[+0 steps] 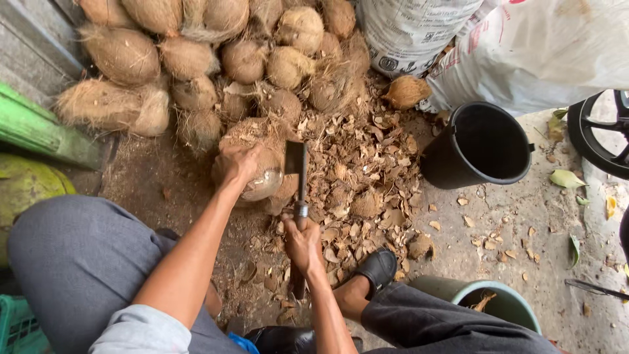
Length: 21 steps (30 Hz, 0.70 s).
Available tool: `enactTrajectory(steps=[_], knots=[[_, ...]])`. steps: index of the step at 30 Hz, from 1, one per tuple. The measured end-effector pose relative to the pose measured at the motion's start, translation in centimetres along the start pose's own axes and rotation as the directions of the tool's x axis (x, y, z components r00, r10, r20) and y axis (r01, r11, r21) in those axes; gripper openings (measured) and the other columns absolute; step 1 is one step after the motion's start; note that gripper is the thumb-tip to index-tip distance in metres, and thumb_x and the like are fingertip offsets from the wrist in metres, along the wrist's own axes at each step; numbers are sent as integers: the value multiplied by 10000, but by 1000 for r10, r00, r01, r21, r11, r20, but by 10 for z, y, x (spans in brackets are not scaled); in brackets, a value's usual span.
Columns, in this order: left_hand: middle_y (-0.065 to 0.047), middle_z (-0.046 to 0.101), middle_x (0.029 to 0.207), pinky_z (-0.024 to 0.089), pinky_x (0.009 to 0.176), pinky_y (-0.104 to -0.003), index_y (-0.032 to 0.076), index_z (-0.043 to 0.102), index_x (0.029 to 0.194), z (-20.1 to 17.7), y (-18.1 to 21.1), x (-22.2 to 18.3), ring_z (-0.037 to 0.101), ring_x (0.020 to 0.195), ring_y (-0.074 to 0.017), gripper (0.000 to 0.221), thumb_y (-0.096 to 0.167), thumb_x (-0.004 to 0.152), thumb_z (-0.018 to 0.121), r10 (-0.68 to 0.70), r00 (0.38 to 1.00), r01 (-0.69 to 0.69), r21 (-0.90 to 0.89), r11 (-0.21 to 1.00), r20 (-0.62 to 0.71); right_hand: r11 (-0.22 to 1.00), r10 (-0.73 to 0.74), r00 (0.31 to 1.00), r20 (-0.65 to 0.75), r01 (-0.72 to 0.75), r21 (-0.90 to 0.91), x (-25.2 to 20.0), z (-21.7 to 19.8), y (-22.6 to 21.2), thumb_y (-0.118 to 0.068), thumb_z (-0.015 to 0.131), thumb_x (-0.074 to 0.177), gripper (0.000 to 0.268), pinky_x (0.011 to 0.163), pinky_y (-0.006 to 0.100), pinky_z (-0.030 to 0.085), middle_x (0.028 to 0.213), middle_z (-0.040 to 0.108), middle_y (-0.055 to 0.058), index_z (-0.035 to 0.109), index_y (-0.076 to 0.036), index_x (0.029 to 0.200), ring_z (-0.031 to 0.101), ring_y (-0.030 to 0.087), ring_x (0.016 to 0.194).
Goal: The person sits on the ground and uses a machete to peel the husk off a coconut. They repeatedly strike the coconut against a wooden stump to remove the outer layer, rotating the coconut to expose new areas for peeling.
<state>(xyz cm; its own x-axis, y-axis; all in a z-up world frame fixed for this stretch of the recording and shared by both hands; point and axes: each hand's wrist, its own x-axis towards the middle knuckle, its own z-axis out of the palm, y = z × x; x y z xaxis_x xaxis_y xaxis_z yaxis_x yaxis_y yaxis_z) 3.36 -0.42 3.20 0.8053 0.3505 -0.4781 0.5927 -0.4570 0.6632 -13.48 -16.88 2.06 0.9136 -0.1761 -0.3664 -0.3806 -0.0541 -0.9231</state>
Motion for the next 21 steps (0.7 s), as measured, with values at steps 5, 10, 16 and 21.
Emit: enactTrajectory(steps=[5,10,16,21], knots=[[57,426,537,260,392,-289,178,443,584,2,-5,8,323,432,-113,565,546,936,686,43,997,-49,97,994,65,906,-229,966,-123,258,336,5,2,4,-263,663,997,375,312,277,356,525,503,3,519,-119,682,403,95,361],[67,410,534,213,405,-281,185,466,598,19,1,13,282,442,-103,559,578,905,718,29,999,-31,183,983,16,989,132,991,-5,-132,-60,12,8,18,-242,636,966,315,309,239,372,542,516,-52,523,-151,686,401,65,373],[70,441,520,240,393,-283,188,482,593,32,-8,26,330,418,-100,558,603,872,729,35,999,-38,164,986,17,882,-225,965,-136,261,392,11,2,13,-228,650,986,348,314,290,347,493,498,-8,520,-138,677,393,103,342],[62,464,542,229,438,-265,192,501,606,33,-4,23,344,444,-100,569,633,846,769,34,999,-29,159,987,-25,973,-10,1000,-20,14,229,0,9,-3,-224,652,977,319,318,256,346,522,510,-25,555,-138,686,385,78,364]])
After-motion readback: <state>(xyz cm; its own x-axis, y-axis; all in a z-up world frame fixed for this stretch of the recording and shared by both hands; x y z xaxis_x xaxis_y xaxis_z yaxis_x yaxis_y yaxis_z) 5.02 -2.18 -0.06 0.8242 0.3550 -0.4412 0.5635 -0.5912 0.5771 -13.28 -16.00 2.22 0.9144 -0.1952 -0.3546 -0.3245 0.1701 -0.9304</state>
